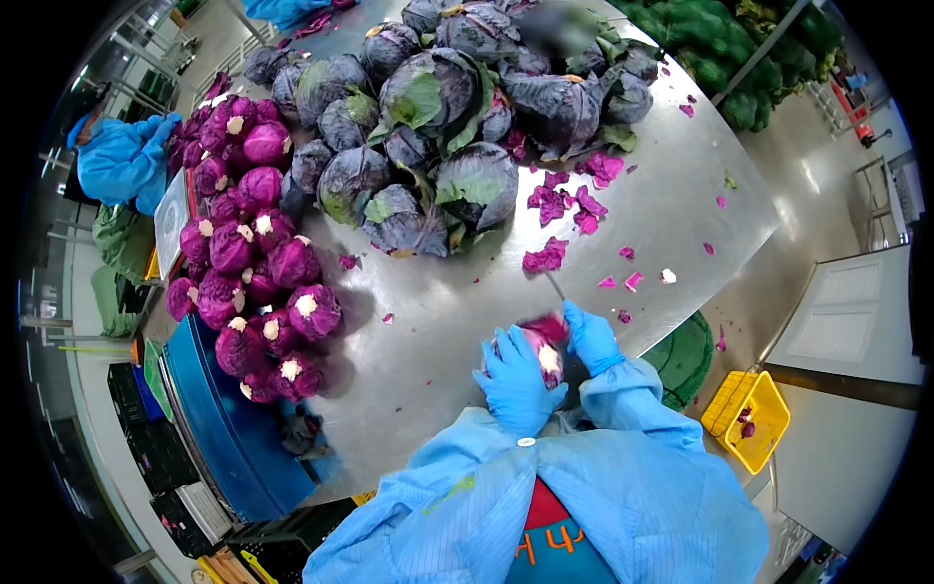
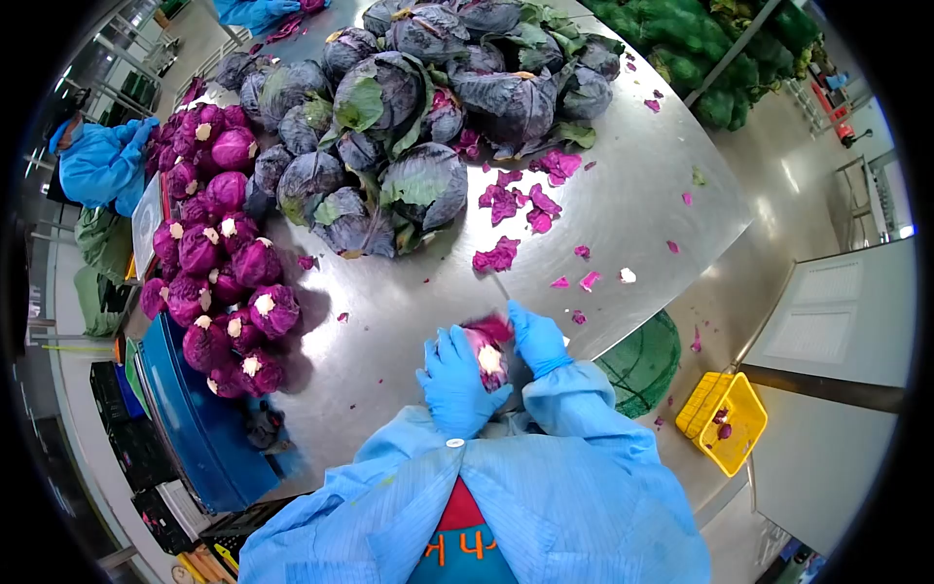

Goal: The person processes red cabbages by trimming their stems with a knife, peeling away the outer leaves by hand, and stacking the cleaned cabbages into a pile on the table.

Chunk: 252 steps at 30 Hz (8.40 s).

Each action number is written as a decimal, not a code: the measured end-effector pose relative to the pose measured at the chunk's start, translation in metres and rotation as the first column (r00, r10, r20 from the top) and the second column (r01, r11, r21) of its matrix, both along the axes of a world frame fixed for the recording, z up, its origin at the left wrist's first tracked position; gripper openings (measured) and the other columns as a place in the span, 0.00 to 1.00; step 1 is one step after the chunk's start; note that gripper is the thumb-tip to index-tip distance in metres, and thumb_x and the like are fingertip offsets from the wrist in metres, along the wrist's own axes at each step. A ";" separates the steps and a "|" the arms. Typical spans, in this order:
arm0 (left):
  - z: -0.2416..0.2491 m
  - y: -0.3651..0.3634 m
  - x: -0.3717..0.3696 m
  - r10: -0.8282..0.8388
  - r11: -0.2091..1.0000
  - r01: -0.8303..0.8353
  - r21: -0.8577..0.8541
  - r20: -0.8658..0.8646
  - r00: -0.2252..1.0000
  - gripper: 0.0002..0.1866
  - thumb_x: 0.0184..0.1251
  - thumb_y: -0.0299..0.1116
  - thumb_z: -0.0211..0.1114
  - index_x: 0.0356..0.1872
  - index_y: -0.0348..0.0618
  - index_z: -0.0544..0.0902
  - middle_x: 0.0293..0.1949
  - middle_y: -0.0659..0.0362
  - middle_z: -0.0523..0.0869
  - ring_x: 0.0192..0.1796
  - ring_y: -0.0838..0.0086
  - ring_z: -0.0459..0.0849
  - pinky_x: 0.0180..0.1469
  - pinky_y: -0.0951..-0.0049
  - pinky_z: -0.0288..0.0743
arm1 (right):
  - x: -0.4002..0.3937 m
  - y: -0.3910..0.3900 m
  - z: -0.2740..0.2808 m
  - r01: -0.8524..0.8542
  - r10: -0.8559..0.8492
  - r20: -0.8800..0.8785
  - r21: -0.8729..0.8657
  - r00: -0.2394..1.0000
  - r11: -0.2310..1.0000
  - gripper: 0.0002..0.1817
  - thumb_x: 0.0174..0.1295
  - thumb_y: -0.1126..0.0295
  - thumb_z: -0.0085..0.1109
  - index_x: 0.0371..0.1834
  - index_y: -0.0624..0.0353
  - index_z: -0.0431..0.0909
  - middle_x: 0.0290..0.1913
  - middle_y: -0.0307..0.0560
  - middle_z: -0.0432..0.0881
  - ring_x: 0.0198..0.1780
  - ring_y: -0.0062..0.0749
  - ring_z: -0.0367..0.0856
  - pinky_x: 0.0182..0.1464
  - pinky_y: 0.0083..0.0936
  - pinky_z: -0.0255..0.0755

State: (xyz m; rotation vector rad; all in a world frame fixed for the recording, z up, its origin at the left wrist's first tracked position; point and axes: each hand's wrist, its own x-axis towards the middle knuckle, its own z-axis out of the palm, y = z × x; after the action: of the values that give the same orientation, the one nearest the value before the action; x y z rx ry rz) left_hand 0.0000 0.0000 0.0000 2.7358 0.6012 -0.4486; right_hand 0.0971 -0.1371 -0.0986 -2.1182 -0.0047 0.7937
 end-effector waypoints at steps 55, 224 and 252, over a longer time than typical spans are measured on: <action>-0.055 0.107 -0.005 0.076 0.856 0.178 -0.486 0.457 0.886 0.61 0.32 0.54 0.80 0.69 0.36 0.59 0.61 0.40 0.66 0.64 0.46 0.66 0.68 0.54 0.60 | 0.037 -0.011 -0.036 -0.040 0.248 0.630 -0.325 0.736 0.945 0.11 0.58 0.60 0.62 0.31 0.55 0.77 0.30 0.55 0.82 0.30 0.52 0.81 0.33 0.41 0.75; -0.025 0.065 0.019 0.023 0.991 0.048 -0.123 0.514 0.858 0.43 0.34 0.58 0.76 0.52 0.44 0.73 0.50 0.47 0.75 0.52 0.52 0.74 0.52 0.53 0.71 | 0.031 0.059 -0.007 -0.250 0.251 0.251 -0.034 0.935 0.968 0.17 0.61 0.55 0.59 0.48 0.48 0.84 0.40 0.50 0.86 0.41 0.40 0.85 0.46 0.32 0.77; -0.042 0.108 0.012 0.047 0.909 0.132 -0.394 0.413 0.909 0.56 0.30 0.53 0.83 0.60 0.31 0.65 0.53 0.43 0.72 0.55 0.51 0.73 0.58 0.57 0.68 | 0.019 0.089 0.048 -0.385 0.338 0.204 0.271 0.919 0.882 0.32 0.54 0.55 0.70 0.64 0.47 0.74 0.40 0.46 0.79 0.43 0.35 0.81 0.46 0.28 0.74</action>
State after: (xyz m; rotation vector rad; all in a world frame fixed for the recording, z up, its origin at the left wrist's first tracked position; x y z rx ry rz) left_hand 0.0125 0.1085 -0.0419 2.3282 0.2880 0.0126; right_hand 0.1159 -0.0477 -0.0508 -1.8933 -0.5885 0.7857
